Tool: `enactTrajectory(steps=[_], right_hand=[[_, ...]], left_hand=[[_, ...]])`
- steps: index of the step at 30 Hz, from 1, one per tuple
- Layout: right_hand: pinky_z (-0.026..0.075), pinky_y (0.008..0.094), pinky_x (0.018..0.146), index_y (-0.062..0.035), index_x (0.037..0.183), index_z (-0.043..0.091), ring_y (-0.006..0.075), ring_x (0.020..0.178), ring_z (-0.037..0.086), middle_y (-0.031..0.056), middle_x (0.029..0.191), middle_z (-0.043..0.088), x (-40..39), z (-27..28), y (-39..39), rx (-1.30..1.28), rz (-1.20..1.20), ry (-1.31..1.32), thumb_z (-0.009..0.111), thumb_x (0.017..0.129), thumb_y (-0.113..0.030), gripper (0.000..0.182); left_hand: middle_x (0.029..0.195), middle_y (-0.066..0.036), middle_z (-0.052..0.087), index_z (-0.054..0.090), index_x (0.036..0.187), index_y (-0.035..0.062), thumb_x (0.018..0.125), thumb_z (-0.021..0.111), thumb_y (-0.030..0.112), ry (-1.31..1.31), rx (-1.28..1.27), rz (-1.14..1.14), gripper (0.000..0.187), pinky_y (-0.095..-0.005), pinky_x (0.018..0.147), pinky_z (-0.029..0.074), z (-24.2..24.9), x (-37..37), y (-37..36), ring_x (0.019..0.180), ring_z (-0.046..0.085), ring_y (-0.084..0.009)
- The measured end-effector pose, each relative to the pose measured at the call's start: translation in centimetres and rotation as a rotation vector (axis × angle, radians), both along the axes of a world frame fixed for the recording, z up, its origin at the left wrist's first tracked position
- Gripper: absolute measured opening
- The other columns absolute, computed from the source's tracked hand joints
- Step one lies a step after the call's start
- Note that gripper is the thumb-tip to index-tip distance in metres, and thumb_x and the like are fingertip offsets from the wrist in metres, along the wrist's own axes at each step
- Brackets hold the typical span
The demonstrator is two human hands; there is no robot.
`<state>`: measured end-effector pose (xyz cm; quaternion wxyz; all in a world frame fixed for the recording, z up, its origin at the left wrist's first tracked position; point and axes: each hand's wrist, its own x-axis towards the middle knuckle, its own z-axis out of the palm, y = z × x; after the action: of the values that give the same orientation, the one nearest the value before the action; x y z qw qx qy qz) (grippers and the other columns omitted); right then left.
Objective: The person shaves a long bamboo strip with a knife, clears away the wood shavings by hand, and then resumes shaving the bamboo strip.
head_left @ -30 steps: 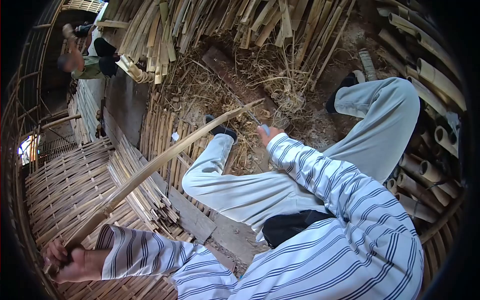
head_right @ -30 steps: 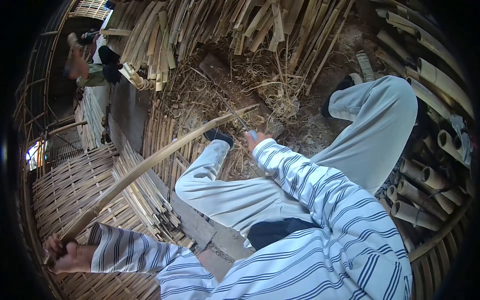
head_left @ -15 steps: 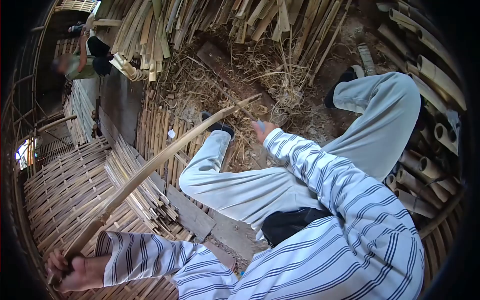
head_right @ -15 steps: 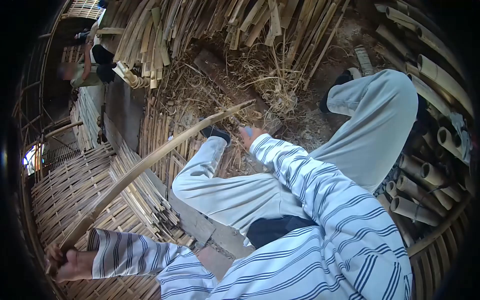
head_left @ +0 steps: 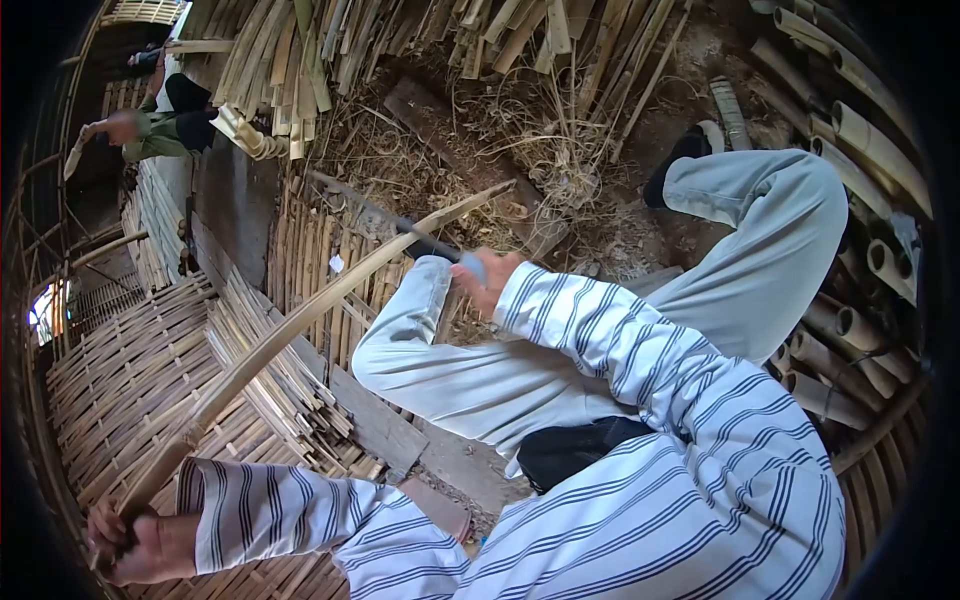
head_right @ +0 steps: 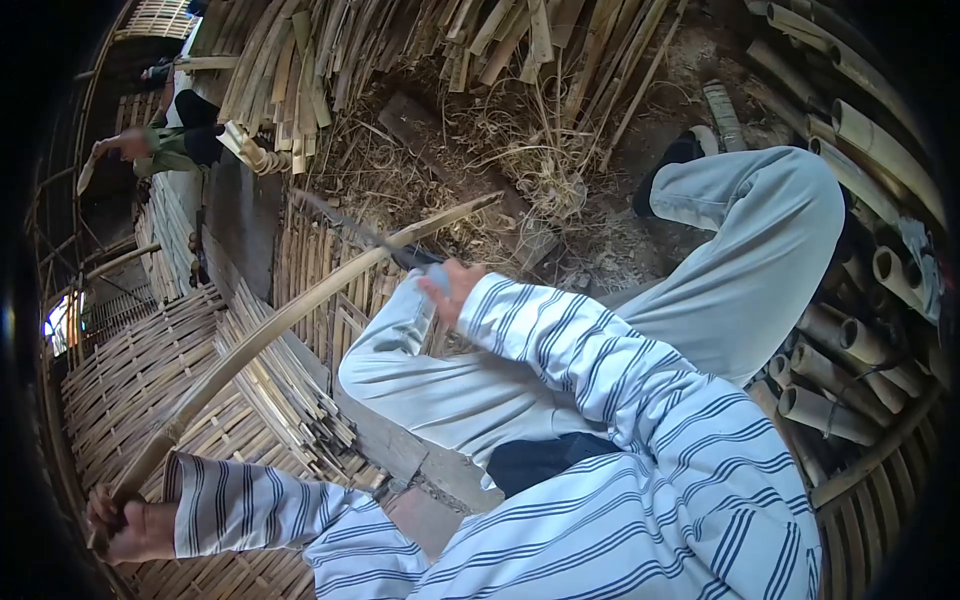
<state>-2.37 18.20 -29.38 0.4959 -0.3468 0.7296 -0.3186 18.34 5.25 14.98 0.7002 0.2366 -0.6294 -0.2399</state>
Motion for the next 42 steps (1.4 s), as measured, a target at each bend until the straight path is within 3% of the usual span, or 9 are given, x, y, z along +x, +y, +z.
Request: enactTrajectory(steps=[5,8,15,20,27,31,39,41,42], right_hand=[[0.045,0.0441,0.088,-0.0029,0.103,0.063,0.0407,0.093,0.059,0.0261,0.096,0.062,-0.7,-15.8,-0.1,0.342,-0.271,0.078,0.040,0.087,-0.056,0.059],[0.044,0.0450,0.089,-0.0026,0.106,0.061,0.0412,0.097,0.058,0.0265,0.100,0.061,-0.9,-17.6,-0.2,0.337,-0.215,0.040,0.037,0.088,-0.057,0.063],[0.044,0.0493,0.088,-0.0013,0.112,0.056,0.0444,0.098,0.057,0.0300,0.103,0.058,0.2,-5.3,-0.9,0.157,-0.062,-0.059,0.041,0.086,-0.057,0.064],[0.048,0.0465,0.082,-0.0031,0.110,0.059,0.0451,0.089,0.059,0.0285,0.089,0.062,0.8,-16.7,-0.3,0.371,-0.315,0.051,0.044,0.085,-0.055,0.059],[0.045,0.0469,0.086,-0.0018,0.106,0.060,0.0452,0.094,0.058,0.0306,0.096,0.060,1.6,-12.2,-1.4,0.271,-0.267,0.043,0.045,0.085,-0.054,0.058],[0.047,0.0470,0.084,-0.0027,0.105,0.060,0.0443,0.090,0.059,0.0293,0.093,0.061,0.5,-6.4,-1.3,0.190,-0.093,-0.017,0.046,0.085,-0.053,0.056],[0.047,0.0469,0.084,0.0009,0.108,0.059,0.0430,0.094,0.058,0.0304,0.099,0.060,-1.0,-17.8,0.5,0.414,-0.257,0.158,0.044,0.084,-0.057,0.065],[0.047,0.0473,0.084,0.0030,0.109,0.057,0.0444,0.096,0.057,0.0325,0.101,0.058,-0.6,-18.0,0.2,0.418,-0.205,0.147,0.043,0.085,-0.058,0.067],[0.047,0.0476,0.084,0.0034,0.109,0.056,0.0451,0.095,0.057,0.0333,0.100,0.058,-0.4,-16.9,0.0,0.377,-0.215,0.118,0.042,0.085,-0.058,0.067]], left_hand=[[0.058,-0.002,0.029,0.034,0.058,0.0095,0.067,0.049,0.008,0.028,-0.076,0.099,0.017,-0.0260,0.054,0.030,-1.6,-2.1,1.2,0.051,0.029,-0.0139],[0.057,-0.003,0.028,0.035,0.058,0.0094,0.064,0.050,0.007,0.068,0.008,-0.068,0.016,-0.0258,0.054,0.030,-0.3,0.3,0.2,0.051,0.029,-0.0141],[0.054,-0.004,0.028,0.034,0.055,0.0091,0.064,0.047,0.012,0.017,-0.045,0.132,0.016,-0.0259,0.051,0.029,-1.2,-0.4,-1.6,0.049,0.030,-0.0157],[0.053,-0.008,0.035,0.036,0.055,0.0056,0.071,0.044,0.018,-0.004,0.011,0.100,0.021,-0.0269,0.046,0.030,1.1,4.4,-4.3,0.047,0.035,-0.0172],[0.058,-0.015,0.051,0.047,0.068,-0.0018,0.088,0.012,0.033,-0.190,-0.066,0.590,0.054,-0.0301,0.048,0.042,1.7,4.1,-5.7,0.049,0.048,-0.0232],[0.062,-0.017,0.055,0.048,0.069,-0.0009,0.089,0.012,0.032,-0.136,-0.045,0.560,0.053,-0.0295,0.050,0.044,1.8,5.5,-6.8,0.052,0.052,-0.0251],[0.067,-0.018,0.059,0.050,0.073,-0.0024,0.091,0.011,0.033,-0.180,0.026,0.277,0.055,-0.0311,0.062,0.051,2.9,9.3,-7.6,0.061,0.058,-0.0254],[0.056,-0.012,0.043,0.045,0.065,0.0004,0.085,0.031,0.030,0.018,-0.054,0.497,0.038,-0.0313,0.052,0.040,-0.4,0.7,-4.9,0.053,0.044,-0.0213],[0.060,-0.014,0.049,0.047,0.067,-0.0010,0.087,0.024,0.032,-0.046,-0.040,0.474,0.044,-0.0315,0.056,0.044,0.3,1.9,-5.3,0.056,0.049,-0.0231]])
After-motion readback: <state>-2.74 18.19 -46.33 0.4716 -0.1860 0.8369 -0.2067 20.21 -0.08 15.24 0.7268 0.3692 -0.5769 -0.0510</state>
